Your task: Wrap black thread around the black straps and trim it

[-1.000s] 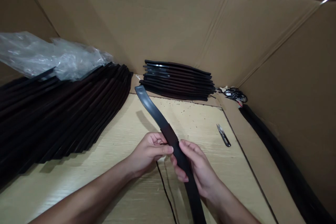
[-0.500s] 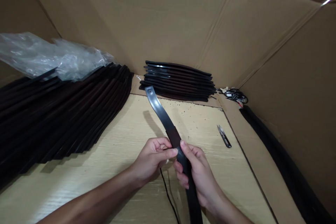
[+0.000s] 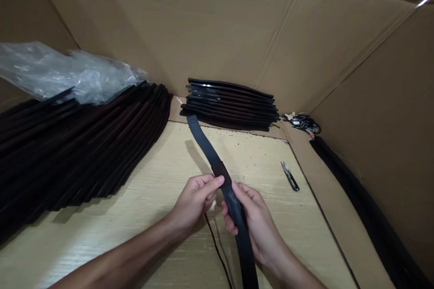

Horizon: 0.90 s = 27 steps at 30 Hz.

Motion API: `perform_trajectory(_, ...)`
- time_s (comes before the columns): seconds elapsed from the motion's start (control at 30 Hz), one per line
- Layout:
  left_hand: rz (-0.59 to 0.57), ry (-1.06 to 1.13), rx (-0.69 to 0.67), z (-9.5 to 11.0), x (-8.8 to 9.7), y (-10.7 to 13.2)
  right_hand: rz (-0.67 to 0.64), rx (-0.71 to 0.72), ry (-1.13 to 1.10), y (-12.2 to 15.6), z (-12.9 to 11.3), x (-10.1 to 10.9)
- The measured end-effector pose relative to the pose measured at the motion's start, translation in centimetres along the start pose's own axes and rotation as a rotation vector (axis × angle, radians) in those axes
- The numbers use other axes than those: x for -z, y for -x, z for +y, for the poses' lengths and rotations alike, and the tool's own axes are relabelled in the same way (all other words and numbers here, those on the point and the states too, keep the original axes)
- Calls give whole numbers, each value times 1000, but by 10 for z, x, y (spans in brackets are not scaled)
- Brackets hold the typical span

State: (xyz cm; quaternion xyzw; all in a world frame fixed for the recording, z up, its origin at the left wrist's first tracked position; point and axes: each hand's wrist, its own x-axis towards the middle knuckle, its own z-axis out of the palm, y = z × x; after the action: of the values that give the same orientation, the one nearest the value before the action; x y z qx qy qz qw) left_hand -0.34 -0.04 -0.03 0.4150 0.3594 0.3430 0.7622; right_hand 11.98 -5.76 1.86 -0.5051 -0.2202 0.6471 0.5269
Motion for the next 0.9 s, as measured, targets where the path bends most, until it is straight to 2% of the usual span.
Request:
perform_trajectory(0.47,57,8,-8,-3,1,-3,26,-16,38,-3,3,1)
perform_trajectory(0.53,45,21,-5,-2,-1,-3,21,-15,25,-3,3,1)
perform_trajectory(0.67,-60,41,22,0,-3,-1,22,-14,5,-3,0,0)
perform_trajectory(0.8,-9,24,19,-1,-1,-1,11,-5,15,-4,1,1)
perform_trajectory(0.9,-13,20,8,-1,1,-2,-11,3,-11,-4,4,1)
